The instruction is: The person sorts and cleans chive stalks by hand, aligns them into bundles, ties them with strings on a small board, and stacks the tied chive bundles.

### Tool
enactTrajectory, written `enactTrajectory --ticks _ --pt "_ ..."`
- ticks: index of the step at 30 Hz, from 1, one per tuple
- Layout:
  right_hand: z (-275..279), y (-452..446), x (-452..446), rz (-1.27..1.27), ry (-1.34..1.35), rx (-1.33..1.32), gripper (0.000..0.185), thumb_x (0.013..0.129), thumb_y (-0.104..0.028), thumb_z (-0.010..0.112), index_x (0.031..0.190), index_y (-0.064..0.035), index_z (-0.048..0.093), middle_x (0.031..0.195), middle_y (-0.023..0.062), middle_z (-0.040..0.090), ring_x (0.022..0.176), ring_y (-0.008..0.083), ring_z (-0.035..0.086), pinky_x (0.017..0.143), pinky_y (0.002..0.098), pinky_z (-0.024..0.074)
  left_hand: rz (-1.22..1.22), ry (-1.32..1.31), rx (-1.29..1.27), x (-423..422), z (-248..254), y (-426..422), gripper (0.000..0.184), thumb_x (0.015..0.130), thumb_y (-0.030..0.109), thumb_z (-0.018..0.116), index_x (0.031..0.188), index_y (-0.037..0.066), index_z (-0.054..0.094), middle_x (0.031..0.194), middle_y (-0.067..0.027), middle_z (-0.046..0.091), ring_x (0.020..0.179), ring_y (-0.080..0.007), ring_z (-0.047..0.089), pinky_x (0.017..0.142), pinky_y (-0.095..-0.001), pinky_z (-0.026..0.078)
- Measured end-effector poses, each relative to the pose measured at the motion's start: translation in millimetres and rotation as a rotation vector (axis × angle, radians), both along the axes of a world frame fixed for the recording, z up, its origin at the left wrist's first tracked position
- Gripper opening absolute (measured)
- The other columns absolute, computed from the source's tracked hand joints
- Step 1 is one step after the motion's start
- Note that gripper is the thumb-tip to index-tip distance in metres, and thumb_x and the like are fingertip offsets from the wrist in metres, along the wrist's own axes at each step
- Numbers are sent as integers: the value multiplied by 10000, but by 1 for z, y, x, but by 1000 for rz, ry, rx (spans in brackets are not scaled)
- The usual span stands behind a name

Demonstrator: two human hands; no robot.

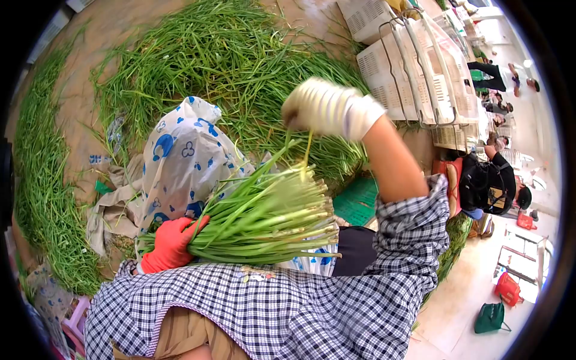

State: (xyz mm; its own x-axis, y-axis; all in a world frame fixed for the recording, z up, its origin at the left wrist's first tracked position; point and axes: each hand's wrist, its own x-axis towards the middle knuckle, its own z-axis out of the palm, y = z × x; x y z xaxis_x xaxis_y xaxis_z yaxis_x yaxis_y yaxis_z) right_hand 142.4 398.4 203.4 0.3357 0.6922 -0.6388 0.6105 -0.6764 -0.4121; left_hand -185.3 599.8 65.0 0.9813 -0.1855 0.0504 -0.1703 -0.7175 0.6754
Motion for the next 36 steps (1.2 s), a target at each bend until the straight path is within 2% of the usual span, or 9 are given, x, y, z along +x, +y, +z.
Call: enactTrajectory --ticks 6,8,13,18,20,23,27,32,36 --pt "52 -17 85 -545 -479 538 319 837 -48 654 1150 -107 670 890 26 716 772 178 682 692 312 576 -17 -2 -5 -1 1 0 713 624 118 705 1314 227 562 738 -55 538 640 -268 572 546 -383 444" --pt "40 -27 108 -637 -171 1055 436 904 -266 651 1229 11 563 1076 195 654 898 316 665 765 362 581 -4 -8 -4 0 2 0 726 616 121 712 1317 230 560 740 -56 547 644 -274 576 547 -389 446" --pt "9 -27 24 90 78 339 391 809 -2 663 1187 -99 650 1089 81 685 938 198 662 855 318 542 3 38 5 -3 -2 1 736 614 130 724 1323 236 557 765 -59 567 658 -282 585 557 -394 453" --pt "-38 -65 -39 103 423 302 325 789 -60 696 1113 -56 676 1073 107 682 934 237 656 848 339 537 8 20 -16 -2 -1 2 735 609 138 739 1316 236 562 795 -62 587 677 -287 596 570 -396 460" --pt "-35 -77 -34 122 275 -172 250 786 -97 686 1033 -58 704 971 94 697 856 224 661 798 320 539 -13 18 -6 -3 -3 2 737 610 136 739 1318 237 562 805 -63 591 684 -289 597 579 -397 463" --pt "4 -100 12 -45 -159 328 131 785 -65 670 903 -20 704 826 108 703 751 204 667 711 310 549 -15 31 17 -3 -1 -1 745 611 132 739 1326 239 560 818 -67 598 691 -293 599 587 -396 467" --pt "39 -82 30 -708 -24 814 331 779 4 674 1109 -31 664 1035 100 685 918 181 656 811 303 540 -6 35 23 -4 -2 -1 761 615 131 738 1344 237 548 823 -73 602 689 -296 600 584 -393 470" --pt "-5 -43 -53 410 175 502 428 779 -52 677 1203 -74 622 1249 133 584 1106 282 590 950 384 478 21 24 -5 1 2 -4 721 631 145 743 1325 203 560 792 -70 595 676 -291 602 575 -383 472" --pt "10 -52 -43 181 190 432 137 767 -84 711 881 -8 700 977 120 690 918 274 655 819 339 535 60 93 -108 3 2 -1 619 692 176 754 1286 157 580 828 -71 632 731 -299 636 613 -364 503"
